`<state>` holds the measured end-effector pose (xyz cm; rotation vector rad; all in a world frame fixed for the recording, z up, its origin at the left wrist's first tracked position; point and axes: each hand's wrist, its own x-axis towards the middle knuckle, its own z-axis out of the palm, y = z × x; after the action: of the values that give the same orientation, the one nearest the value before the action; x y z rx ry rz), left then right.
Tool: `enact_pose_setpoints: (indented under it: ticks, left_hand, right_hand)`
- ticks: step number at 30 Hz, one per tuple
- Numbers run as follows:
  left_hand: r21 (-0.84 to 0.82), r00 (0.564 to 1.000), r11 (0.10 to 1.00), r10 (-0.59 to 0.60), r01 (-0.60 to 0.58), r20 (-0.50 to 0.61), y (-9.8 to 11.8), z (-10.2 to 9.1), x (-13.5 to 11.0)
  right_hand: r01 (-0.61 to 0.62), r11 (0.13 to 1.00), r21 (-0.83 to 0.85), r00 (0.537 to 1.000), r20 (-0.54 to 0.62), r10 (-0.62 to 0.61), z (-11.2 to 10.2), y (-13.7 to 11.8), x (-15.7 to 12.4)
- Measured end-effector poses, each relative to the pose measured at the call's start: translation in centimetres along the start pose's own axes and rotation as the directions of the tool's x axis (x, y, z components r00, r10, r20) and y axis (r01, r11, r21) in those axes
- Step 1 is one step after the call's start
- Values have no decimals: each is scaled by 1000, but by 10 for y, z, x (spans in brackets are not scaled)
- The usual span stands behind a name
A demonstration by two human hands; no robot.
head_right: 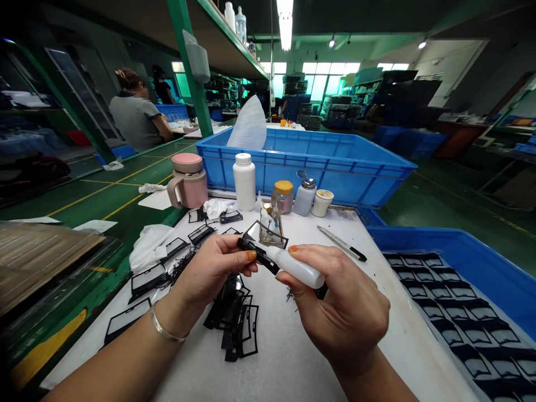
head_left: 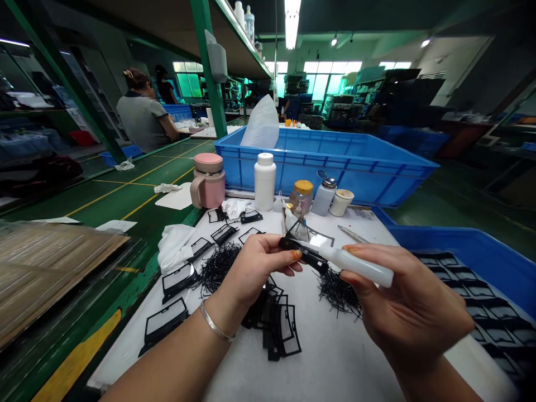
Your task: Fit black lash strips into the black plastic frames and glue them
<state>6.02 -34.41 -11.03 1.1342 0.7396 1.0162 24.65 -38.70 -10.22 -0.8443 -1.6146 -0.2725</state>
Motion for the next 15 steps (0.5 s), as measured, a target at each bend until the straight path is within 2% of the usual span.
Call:
enact_pose_setpoints:
  ticks: [15]
  left_hand:
    - [9, 1000, 1000, 2, -2, 0, 1, -1, 0]
  right_hand:
    - [-8, 1000, 13, 1000, 13, 8, -1, 0, -1]
